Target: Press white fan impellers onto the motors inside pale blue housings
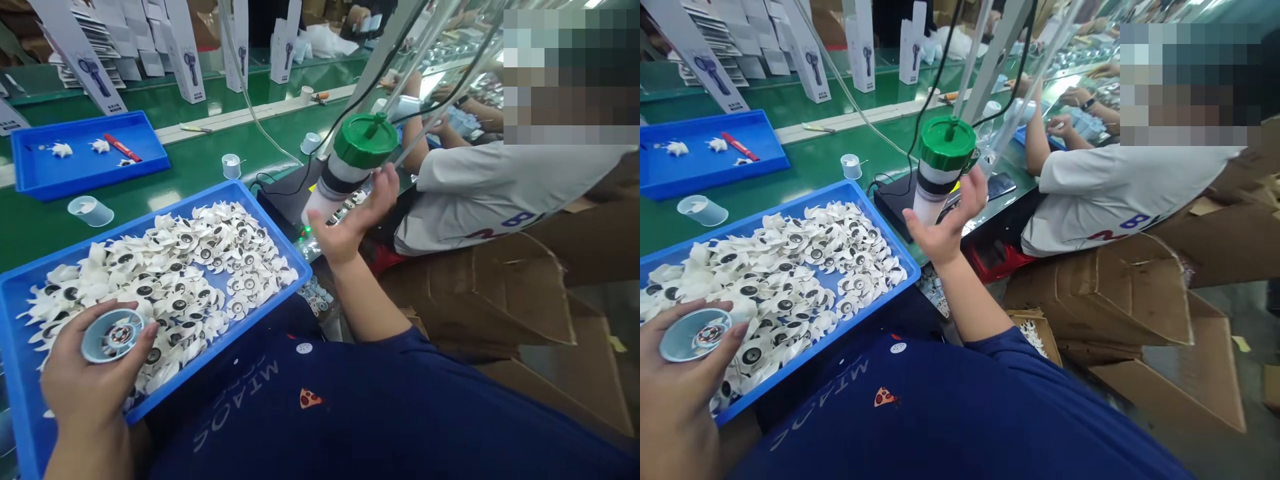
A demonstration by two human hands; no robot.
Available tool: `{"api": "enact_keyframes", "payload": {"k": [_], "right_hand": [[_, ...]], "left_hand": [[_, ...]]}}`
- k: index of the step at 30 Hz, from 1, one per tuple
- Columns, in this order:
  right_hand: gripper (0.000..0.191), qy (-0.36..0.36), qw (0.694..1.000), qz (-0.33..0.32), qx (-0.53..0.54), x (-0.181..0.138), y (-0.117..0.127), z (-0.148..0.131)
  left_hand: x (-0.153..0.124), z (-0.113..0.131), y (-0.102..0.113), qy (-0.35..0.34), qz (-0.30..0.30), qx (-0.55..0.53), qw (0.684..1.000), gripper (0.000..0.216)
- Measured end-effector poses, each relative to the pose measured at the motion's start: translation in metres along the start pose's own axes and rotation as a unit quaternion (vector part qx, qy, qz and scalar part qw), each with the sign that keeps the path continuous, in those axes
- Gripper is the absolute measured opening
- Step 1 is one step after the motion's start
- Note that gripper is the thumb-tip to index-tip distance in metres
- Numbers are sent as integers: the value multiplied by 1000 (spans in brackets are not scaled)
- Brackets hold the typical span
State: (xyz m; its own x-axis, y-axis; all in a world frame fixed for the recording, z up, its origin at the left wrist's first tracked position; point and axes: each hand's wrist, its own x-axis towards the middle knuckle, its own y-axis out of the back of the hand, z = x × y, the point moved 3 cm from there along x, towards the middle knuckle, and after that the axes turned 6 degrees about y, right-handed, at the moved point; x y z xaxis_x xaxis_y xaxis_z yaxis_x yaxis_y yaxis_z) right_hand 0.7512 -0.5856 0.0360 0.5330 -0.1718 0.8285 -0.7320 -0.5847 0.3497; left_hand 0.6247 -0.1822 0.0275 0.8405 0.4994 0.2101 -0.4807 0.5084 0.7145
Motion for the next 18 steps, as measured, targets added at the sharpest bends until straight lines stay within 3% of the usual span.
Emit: {"api": "enact_keyframes", "payload": {"k": [2,3,5,7,12,14,18], "right_hand": [[39,173,977,-123,5,-5,-7,-28],[24,251,943,-218,28,-8,-14,-42],[29,334,854,-396,43,-12,-34,-63],[37,358,786,-503,16,-12,-55,-76],[40,476,641,-602,-2,-15,-83,-98],[38,479,624,-616,-37,-13,-84,-99],[33,405,638,-640,-137,-6,-84,-95]], "left_hand": [[0,5,2,16,7,-4,1000,54],[0,7,3,21,9,-7,1000,54],[0,8,4,28,6,-6,1000,56],[0,9,4,36,2,1,999,56],[-5,13,6,49,-18,18,998,52],[-7,16,7,54,-27,19,998,51],[-7,13,5,74,-19,13,997,53]]}}
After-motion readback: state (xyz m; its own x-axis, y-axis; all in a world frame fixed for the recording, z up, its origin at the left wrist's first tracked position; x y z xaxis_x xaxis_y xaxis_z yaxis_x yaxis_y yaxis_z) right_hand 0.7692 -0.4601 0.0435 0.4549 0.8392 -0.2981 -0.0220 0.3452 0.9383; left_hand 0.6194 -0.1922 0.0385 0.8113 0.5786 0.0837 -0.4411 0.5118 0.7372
